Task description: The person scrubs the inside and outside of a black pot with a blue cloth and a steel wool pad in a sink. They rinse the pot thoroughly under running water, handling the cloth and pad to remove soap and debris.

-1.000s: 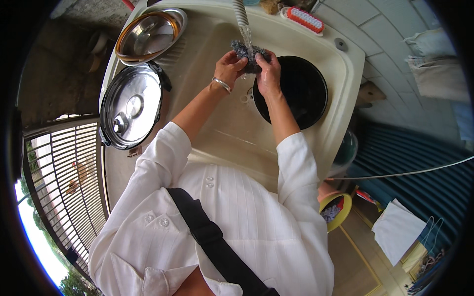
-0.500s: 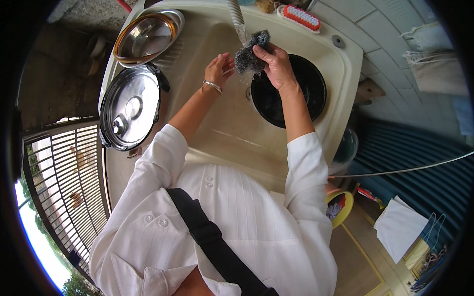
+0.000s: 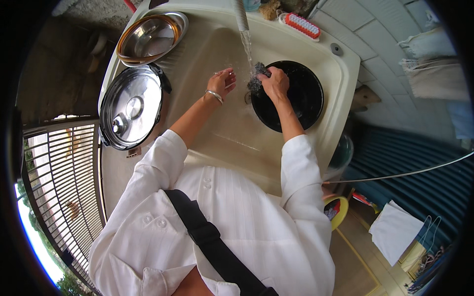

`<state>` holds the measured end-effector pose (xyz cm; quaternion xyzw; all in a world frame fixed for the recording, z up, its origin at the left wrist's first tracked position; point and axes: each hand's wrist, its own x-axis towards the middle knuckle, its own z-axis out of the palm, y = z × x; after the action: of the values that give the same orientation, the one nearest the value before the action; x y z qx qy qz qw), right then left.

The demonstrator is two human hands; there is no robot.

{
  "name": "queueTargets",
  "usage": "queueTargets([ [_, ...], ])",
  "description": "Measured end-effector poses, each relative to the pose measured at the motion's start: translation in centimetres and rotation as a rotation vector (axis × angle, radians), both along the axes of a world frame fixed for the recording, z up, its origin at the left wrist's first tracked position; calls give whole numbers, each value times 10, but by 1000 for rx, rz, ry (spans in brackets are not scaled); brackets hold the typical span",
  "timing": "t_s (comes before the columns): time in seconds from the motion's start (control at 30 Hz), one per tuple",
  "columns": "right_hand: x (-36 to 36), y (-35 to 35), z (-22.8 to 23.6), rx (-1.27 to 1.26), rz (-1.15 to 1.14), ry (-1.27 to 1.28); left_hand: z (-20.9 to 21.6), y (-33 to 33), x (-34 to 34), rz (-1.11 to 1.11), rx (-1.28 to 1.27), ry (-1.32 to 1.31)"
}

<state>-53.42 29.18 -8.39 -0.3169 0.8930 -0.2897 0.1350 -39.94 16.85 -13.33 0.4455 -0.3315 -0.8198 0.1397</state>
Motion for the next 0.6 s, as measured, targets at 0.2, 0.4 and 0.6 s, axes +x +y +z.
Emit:
queueTargets([
  [0.2, 24, -10, 6, -681, -113, -784, 56, 15, 1, -257, 146, 231],
  [0.4, 33, -18, -15, -545, -199, -344, 36, 8, -4, -125, -387, 157],
  [0.6, 33, -25, -8, -822, -260, -1169, 56, 13, 7, -367, -555, 289],
])
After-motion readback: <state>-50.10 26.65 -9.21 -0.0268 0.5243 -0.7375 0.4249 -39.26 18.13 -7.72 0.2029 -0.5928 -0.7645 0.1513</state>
